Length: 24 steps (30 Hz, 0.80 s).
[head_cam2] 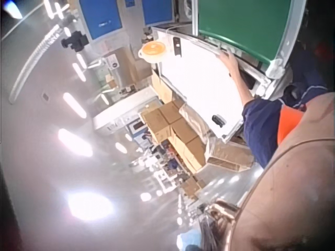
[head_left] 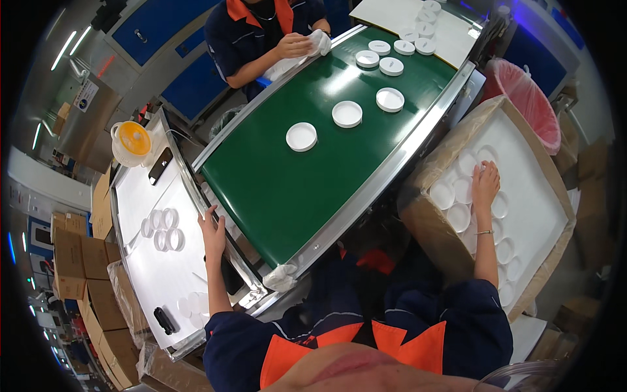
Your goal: The person takes round plastic lids from a conveyor belt and places them into rows inside a box, inserting foam sheets between layers.
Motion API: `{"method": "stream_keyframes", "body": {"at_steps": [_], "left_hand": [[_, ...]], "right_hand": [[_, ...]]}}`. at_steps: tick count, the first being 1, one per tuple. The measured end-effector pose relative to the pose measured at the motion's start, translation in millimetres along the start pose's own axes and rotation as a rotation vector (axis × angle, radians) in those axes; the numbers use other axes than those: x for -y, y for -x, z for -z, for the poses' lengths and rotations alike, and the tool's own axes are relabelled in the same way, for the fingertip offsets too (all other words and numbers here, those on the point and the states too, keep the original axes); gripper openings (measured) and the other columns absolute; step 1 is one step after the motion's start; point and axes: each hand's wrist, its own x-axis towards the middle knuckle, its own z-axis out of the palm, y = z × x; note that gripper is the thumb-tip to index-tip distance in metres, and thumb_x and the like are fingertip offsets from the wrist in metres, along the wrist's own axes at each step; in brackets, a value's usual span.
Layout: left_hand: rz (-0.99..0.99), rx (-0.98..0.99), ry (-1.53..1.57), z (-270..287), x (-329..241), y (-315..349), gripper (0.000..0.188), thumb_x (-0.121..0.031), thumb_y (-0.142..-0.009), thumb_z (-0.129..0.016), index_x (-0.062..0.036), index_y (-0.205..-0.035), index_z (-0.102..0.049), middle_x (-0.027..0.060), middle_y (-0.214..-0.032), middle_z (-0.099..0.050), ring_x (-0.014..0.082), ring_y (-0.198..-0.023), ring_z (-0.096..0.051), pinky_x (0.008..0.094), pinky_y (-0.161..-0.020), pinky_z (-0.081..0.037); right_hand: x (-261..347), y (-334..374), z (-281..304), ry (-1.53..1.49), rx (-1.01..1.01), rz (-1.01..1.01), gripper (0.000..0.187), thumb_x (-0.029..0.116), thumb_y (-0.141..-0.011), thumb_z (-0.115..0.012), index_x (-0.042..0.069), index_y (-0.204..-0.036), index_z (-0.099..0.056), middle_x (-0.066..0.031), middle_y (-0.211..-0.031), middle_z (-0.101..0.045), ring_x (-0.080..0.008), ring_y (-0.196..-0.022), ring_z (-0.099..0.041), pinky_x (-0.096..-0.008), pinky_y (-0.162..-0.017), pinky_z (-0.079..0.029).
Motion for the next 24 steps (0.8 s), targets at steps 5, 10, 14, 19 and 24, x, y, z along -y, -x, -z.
{"method": "stream_keyframes", "body": {"at_steps": [5, 10, 14, 19, 24], "left_hand": [[0.028, 0.014, 0.006, -0.5, -3.5, 0.2, 0.04, -0.017, -0.091, -0.057, -0.0119, -0.13, -0.052, 0.0351, -0.139, -0.032, 0.0497, -0.13, -0.037, 0.0458, -0.107, -0.033], [0.029, 0.022, 0.01, 0.8, -3.2, 2.6, 0.039, -0.017, -0.091, -0.056, -0.0118, -0.13, -0.052, 0.0351, -0.139, -0.031, 0.0497, -0.132, -0.035, 0.0463, -0.108, -0.032], [0.019, 0.018, -0.001, 0.9, -3.8, 2.4, 0.039, -0.017, -0.092, -0.055, -0.0117, -0.131, -0.052, 0.035, -0.14, -0.031, 0.0494, -0.133, -0.033, 0.0471, -0.108, -0.031], [0.015, 0.016, -0.007, 1.0, -3.7, 1.1, 0.039, -0.017, -0.092, -0.055, -0.0115, -0.13, -0.052, 0.0347, -0.139, -0.032, 0.0494, -0.132, -0.035, 0.047, -0.108, -0.031], [0.012, 0.011, -0.005, 0.1, -3.5, 0.7, 0.039, -0.016, -0.091, -0.056, -0.0114, -0.13, -0.052, 0.0347, -0.137, -0.033, 0.0494, -0.13, -0.037, 0.0466, -0.108, -0.032]], "right_hand": [[-2.0, 1.1, -0.8, 0.001, 0.011, -0.014, 0.034, 0.033, -0.096, -0.053, 0.011, -0.122, -0.054, -0.0136, -0.135, -0.049, -0.0334, -0.127, -0.044, -0.0465, -0.106, -0.033], [-1.8, 2.3, -0.8, -0.006, 0.013, -0.021, 0.035, 0.032, -0.095, -0.054, 0.011, -0.123, -0.054, -0.0131, -0.137, -0.048, -0.0326, -0.129, -0.042, -0.0468, -0.106, -0.032], [-4.2, 1.9, -3.8, 0.0, 0.01, -0.013, 0.035, 0.032, -0.095, -0.054, 0.011, -0.123, -0.054, -0.0131, -0.137, -0.048, -0.0326, -0.128, -0.042, -0.0469, -0.106, -0.032], [-3.8, 1.1, -4.3, -0.004, 0.016, -0.017, 0.036, 0.033, -0.095, -0.054, 0.011, -0.123, -0.054, -0.0131, -0.136, -0.048, -0.0325, -0.128, -0.043, -0.0467, -0.105, -0.033], [-2.3, 0.9, -2.1, -0.004, 0.011, -0.013, 0.036, 0.034, -0.095, -0.054, 0.011, -0.123, -0.054, -0.0132, -0.136, -0.048, -0.0325, -0.128, -0.044, -0.0467, -0.105, -0.032]]}}
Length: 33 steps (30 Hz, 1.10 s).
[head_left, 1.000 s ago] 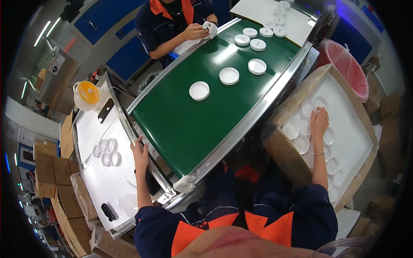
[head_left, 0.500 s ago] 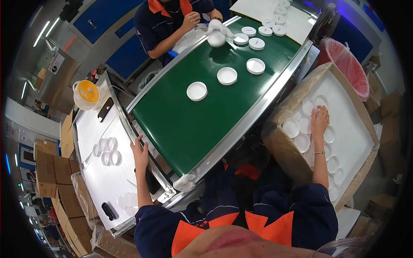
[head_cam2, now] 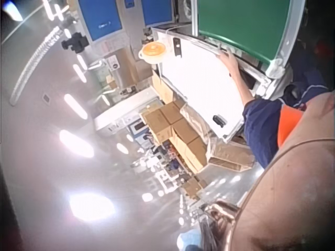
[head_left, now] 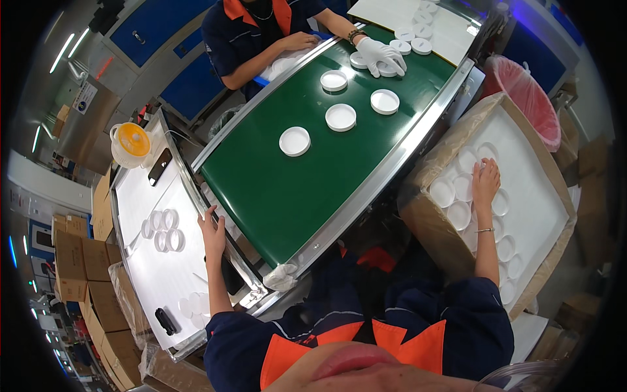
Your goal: The person takes round plastic lids from a conveyor belt and places them into rows inside a box, inserting foam sheets between layers.
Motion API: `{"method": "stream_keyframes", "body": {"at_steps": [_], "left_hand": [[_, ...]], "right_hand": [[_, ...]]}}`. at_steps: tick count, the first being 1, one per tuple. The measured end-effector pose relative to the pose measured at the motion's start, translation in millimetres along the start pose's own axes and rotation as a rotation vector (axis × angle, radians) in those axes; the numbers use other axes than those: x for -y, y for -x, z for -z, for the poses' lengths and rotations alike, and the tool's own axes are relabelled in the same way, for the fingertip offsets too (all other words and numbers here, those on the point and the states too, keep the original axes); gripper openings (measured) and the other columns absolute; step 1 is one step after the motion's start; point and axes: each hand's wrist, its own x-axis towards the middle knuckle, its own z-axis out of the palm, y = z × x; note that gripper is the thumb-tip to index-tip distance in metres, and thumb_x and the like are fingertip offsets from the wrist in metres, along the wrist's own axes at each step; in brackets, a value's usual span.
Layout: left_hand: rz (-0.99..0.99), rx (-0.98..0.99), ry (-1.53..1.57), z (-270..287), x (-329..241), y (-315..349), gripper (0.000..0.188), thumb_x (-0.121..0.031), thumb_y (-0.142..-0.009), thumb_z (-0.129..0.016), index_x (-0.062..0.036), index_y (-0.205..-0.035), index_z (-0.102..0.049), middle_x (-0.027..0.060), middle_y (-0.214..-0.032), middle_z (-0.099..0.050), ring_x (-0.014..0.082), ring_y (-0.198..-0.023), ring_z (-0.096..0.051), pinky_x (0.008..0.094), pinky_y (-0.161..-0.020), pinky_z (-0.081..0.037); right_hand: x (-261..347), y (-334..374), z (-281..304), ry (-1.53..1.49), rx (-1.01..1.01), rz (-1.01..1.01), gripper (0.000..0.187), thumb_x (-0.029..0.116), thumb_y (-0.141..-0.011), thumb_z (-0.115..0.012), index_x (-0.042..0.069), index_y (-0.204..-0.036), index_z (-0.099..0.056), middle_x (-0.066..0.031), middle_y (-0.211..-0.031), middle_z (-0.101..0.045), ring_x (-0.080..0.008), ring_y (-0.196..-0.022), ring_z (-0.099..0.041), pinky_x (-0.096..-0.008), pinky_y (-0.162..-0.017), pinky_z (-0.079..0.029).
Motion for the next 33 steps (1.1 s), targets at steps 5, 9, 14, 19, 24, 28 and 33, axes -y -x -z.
{"method": "stream_keyframes", "body": {"at_steps": [5, 9, 14, 19, 24, 28, 33], "left_hand": [[-0.006, 0.001, 0.001, 1.0, -1.2, 0.2, 0.04, -0.016, -0.09, -0.057, -0.0114, -0.13, -0.052, 0.0345, -0.134, -0.035, 0.0483, -0.127, -0.039, 0.0457, -0.107, -0.032], [0.001, -0.003, 0.026, 0.1, 2.0, 0.9, 0.041, -0.015, -0.09, -0.057, -0.0111, -0.13, -0.052, 0.034, -0.134, -0.036, 0.0483, -0.127, -0.039, 0.0457, -0.107, -0.032], [-0.01, -0.012, -0.007, -0.6, 3.9, 1.8, 0.041, -0.017, -0.091, -0.056, -0.0103, -0.13, -0.052, 0.0347, -0.135, -0.035, 0.0479, -0.126, -0.04, 0.0455, -0.107, -0.032], [-0.105, -0.066, -0.073, -7.7, 21.3, -6.6, 0.04, -0.014, -0.09, -0.058, -0.0105, -0.13, -0.053, 0.0235, -0.124, -0.039, 0.0296, -0.095, -0.045, 0.0358, -0.088, -0.039], [0.056, 0.005, 0.082, 9.9, -18.3, 0.0, 0.04, -0.016, -0.091, -0.056, -0.0095, -0.13, -0.052, 0.0317, -0.136, -0.035, 0.0437, -0.121, -0.047, 0.0407, -0.102, -0.037], [-0.001, 0.001, 0.011, -0.7, -0.4, -2.0, 0.041, -0.017, -0.091, -0.056, -0.0101, -0.131, -0.051, 0.0325, -0.137, -0.034, 0.0454, -0.128, -0.039, 0.0435, -0.106, -0.033], [0.002, -0.002, 0.013, 2.8, -0.6, 3.7, 0.043, -0.019, -0.09, -0.058, -0.0108, -0.131, -0.051, 0.0331, -0.142, -0.031, 0.0468, -0.134, -0.032, 0.0474, -0.11, -0.028]], "right_hand": [[0.8, -0.8, 0.3, -0.002, 0.007, -0.01, 0.035, 0.034, -0.096, -0.053, 0.011, -0.123, -0.054, -0.0132, -0.136, -0.048, -0.0324, -0.128, -0.043, -0.0467, -0.105, -0.032], [-0.3, -0.1, 0.3, 0.007, 0.017, -0.013, 0.035, 0.034, -0.096, -0.053, 0.011, -0.123, -0.054, -0.0131, -0.136, -0.048, -0.0325, -0.128, -0.044, -0.0469, -0.105, -0.033], [0.3, 1.4, 1.4, 0.017, 0.007, -0.01, 0.034, 0.033, -0.096, -0.054, 0.011, -0.122, -0.055, -0.0131, -0.136, -0.049, -0.0326, -0.127, -0.044, -0.0464, -0.105, -0.034], [0.6, 0.9, -3.0, 0.011, -0.027, 0.024, 0.034, 0.033, -0.096, -0.053, 0.01, -0.121, -0.056, -0.0144, -0.136, -0.049, -0.0335, -0.127, -0.044, -0.0464, -0.105, -0.034], [6.1, 0.2, 6.8, 0.002, 0.018, 0.021, 0.035, 0.033, -0.096, -0.053, 0.01, -0.122, -0.055, -0.0152, -0.137, -0.049, -0.034, -0.128, -0.043, -0.0468, -0.105, -0.033], [4.2, -0.6, 2.1, 0.016, 0.043, -0.03, 0.035, 0.033, -0.096, -0.053, 0.01, -0.123, -0.055, -0.0151, -0.137, -0.048, -0.0339, -0.129, -0.043, -0.0472, -0.106, -0.033], [2.3, 1.1, 0.4, -0.029, 0.054, -0.023, 0.036, 0.034, -0.096, -0.053, 0.011, -0.124, -0.054, -0.0149, -0.139, -0.047, -0.0336, -0.13, -0.041, -0.0477, -0.107, -0.031]]}}
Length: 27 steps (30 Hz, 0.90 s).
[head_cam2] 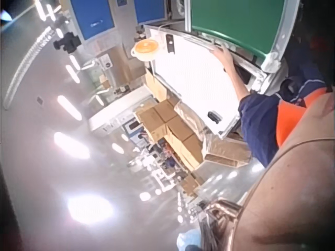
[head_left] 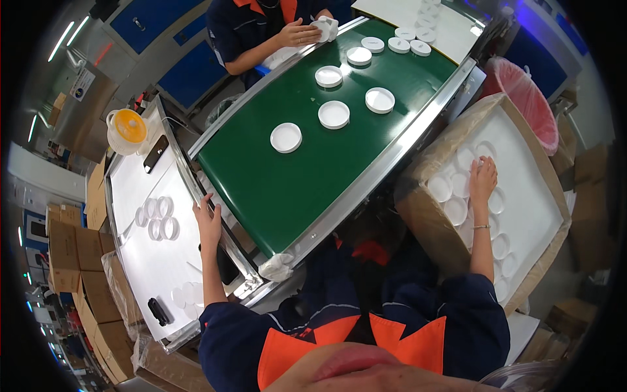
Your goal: The person takes round plastic lids from a conveyor belt and places them into rows inside a box, inserting foam sheets between layers.
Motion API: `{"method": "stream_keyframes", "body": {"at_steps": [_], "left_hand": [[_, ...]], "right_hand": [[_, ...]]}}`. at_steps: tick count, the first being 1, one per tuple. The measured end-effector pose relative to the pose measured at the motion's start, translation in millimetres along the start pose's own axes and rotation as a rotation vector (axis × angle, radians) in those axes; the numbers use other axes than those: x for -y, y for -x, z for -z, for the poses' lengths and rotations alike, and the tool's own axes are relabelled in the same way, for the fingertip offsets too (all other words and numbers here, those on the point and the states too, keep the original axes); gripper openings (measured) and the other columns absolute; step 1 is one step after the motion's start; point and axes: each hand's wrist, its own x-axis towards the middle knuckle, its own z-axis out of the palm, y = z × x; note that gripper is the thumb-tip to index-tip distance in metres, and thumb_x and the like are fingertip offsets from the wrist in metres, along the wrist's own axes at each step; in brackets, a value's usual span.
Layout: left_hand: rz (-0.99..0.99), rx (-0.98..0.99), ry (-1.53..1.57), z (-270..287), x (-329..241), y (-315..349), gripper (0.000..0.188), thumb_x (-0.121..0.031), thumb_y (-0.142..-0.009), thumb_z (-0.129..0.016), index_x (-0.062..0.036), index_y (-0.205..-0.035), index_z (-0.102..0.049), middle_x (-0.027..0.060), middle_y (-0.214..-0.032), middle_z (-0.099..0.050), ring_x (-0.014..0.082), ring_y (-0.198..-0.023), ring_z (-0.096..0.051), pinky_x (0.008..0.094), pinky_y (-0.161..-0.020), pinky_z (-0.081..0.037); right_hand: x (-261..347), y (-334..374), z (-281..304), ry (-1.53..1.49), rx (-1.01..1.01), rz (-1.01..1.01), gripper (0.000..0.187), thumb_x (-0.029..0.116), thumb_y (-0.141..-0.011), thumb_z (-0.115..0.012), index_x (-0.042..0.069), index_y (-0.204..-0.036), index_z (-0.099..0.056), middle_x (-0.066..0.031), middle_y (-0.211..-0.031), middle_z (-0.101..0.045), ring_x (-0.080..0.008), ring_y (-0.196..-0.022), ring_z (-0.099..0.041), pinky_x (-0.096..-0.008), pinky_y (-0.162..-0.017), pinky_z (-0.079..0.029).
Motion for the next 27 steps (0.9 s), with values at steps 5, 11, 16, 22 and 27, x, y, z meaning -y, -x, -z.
{"method": "stream_keyframes", "body": {"at_steps": [5, 11, 16, 22, 27], "left_hand": [[-0.335, -0.214, -0.534, -2.8, -62.5, 5.2, 0.044, -0.019, -0.087, -0.062, -0.0104, -0.129, -0.052, 0.0272, -0.147, -0.032, 0.0449, -0.136, -0.03, 0.0506, -0.11, -0.027], [-0.567, 0.142, -0.137, -62.2, -147.4, -48.2, 0.043, -0.021, -0.089, -0.062, -0.0099, -0.13, -0.051, 0.0211, -0.14, -0.044, 0.0403, -0.13, -0.041, 0.0448, -0.109, -0.034], [-0.494, 0.051, -0.045, -111.5, -143.6, -128.0, 0.027, -0.012, -0.089, -0.054, -0.0091, -0.115, -0.061, 0.0126, -0.096, -0.061, 0.0319, -0.098, -0.058, 0.0418, -0.084, -0.048], [-0.486, 0.074, -0.08, -125.2, -160.7, -117.1, 0.019, -0.012, -0.084, -0.06, -0.0062, -0.102, -0.067, 0.0137, -0.092, -0.059, 0.0322, -0.09, -0.061, 0.0409, -0.081, -0.049], [-0.421, 0.098, -0.22, -124.5, -179.1, -117.8, 0.013, -0.007, -0.082, -0.061, -0.0046, -0.094, -0.065, 0.0144, -0.091, -0.064, 0.0328, -0.09, -0.062, 0.043, -0.078, -0.049]], "right_hand": [[-6.8, -2.5, -1.3, 0.02, -0.002, -0.005, 0.038, 0.035, -0.096, -0.053, 0.011, -0.126, -0.053, -0.0145, -0.14, -0.046, -0.0338, -0.132, -0.039, -0.0494, -0.106, -0.031], [15.7, -1.4, 21.1, 0.097, 0.136, -0.094, 0.045, 0.036, -0.095, -0.054, 0.011, -0.133, -0.048, -0.0168, -0.145, -0.039, -0.0378, -0.137, -0.032, -0.054, -0.112, -0.024], [53.0, 21.0, 35.2, -0.366, 0.007, 0.285, 0.048, 0.029, -0.093, -0.059, 0.008, -0.134, -0.046, -0.02, -0.143, -0.039, -0.0404, -0.136, -0.031, -0.0539, -0.112, -0.023], [95.8, 37.9, 75.5, -0.69, 0.226, 0.406, 0.041, 0.023, -0.093, -0.057, 0.004, -0.128, -0.05, -0.0198, -0.136, -0.044, -0.0405, -0.132, -0.036, -0.0489, -0.11, -0.028], [94.3, 38.0, 79.4, -0.749, 0.254, 0.403, 0.039, 0.022, -0.093, -0.056, 0.004, -0.127, -0.05, -0.0191, -0.134, -0.046, -0.0397, -0.127, -0.039, -0.0472, -0.107, -0.031]]}}
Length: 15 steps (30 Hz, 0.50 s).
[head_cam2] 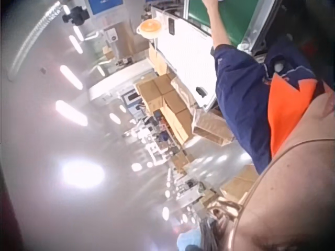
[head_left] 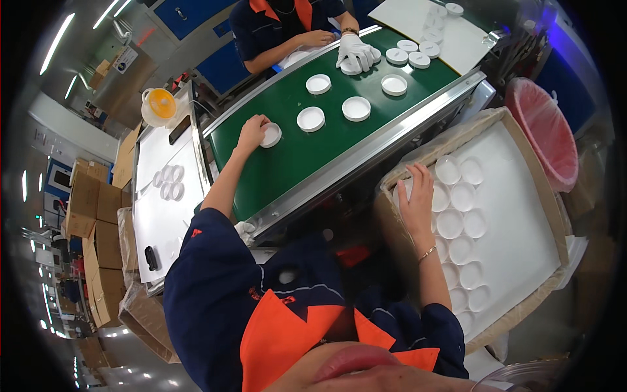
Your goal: The person takes round plastic lids from a conveyor belt and places them into rows inside a box, inserting foam sheets between layers.
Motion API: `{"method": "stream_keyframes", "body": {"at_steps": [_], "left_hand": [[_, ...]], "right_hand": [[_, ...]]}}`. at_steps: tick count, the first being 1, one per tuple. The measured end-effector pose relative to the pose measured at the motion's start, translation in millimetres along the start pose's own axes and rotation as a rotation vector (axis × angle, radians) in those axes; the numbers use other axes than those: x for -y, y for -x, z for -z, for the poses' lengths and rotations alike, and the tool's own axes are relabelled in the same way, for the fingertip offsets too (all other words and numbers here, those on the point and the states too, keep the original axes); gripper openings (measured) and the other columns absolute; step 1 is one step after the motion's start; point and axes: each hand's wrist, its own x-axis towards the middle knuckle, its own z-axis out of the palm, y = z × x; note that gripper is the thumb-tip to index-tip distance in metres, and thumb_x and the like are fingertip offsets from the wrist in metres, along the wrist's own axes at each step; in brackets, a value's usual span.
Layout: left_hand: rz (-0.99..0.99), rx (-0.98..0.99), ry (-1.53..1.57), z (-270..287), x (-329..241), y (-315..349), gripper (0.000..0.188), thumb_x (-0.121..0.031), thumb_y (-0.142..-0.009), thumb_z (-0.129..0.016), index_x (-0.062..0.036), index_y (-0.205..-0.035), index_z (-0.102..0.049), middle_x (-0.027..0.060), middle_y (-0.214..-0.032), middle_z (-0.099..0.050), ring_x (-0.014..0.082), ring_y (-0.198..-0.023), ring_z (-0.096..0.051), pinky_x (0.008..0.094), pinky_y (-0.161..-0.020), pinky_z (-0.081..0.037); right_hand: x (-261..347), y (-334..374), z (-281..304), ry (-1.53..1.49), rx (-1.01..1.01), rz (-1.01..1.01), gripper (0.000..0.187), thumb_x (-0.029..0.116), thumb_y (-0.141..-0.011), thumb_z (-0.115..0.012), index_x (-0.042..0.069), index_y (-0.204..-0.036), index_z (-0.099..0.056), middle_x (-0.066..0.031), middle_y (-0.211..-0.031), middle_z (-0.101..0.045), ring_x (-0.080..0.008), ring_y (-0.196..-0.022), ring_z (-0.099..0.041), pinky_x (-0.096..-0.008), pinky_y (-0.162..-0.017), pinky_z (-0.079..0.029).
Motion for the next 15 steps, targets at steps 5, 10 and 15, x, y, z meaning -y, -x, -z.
{"method": "stream_keyframes", "body": {"at_steps": [5, 10, 15], "left_hand": [[-0.03, -0.053, -0.067, -11.0, -3.0, 1.0, 0.009, -0.006, -0.082, -0.06, -0.004, -0.09, -0.063, 0.0139, -0.089, -0.065, 0.033, -0.087, -0.064, 0.0431, -0.075, -0.05], [0.244, 0.063, 0.064, 1.2, 39.3, -5.9, 0.029, -0.03, -0.079, -0.07, -0.0088, -0.098, -0.067, 0.009, -0.086, -0.069, 0.0269, -0.081, -0.067, 0.0395, -0.072, -0.052], [0.233, 0.011, -0.083, -2.1, 19.4, -1.2, 0.026, -0.032, -0.078, -0.072, -0.0091, -0.091, -0.069, 0.0098, -0.083, -0.07, 0.0234, -0.075, -0.068, 0.0369, -0.066, -0.052]], "right_hand": [[-2.6, 1.5, 2.4, 0.007, -0.004, -0.011, 0.036, 0.021, -0.093, -0.056, 0.003, -0.125, -0.051, -0.0184, -0.132, -0.047, -0.039, -0.124, -0.042, -0.0467, -0.105, -0.033], [2.6, 0.3, 1.9, -0.048, -0.031, 0.013, 0.034, 0.019, -0.093, -0.055, 0.004, -0.123, -0.052, -0.0176, -0.131, -0.047, -0.038, -0.122, -0.043, -0.0464, -0.103, -0.035], [2.5, 0.2, 3.0, -0.049, -0.019, -0.013, 0.034, 0.02, -0.093, -0.055, 0.005, -0.123, -0.052, -0.0176, -0.13, -0.048, -0.0379, -0.121, -0.044, -0.0462, -0.102, -0.035]]}}
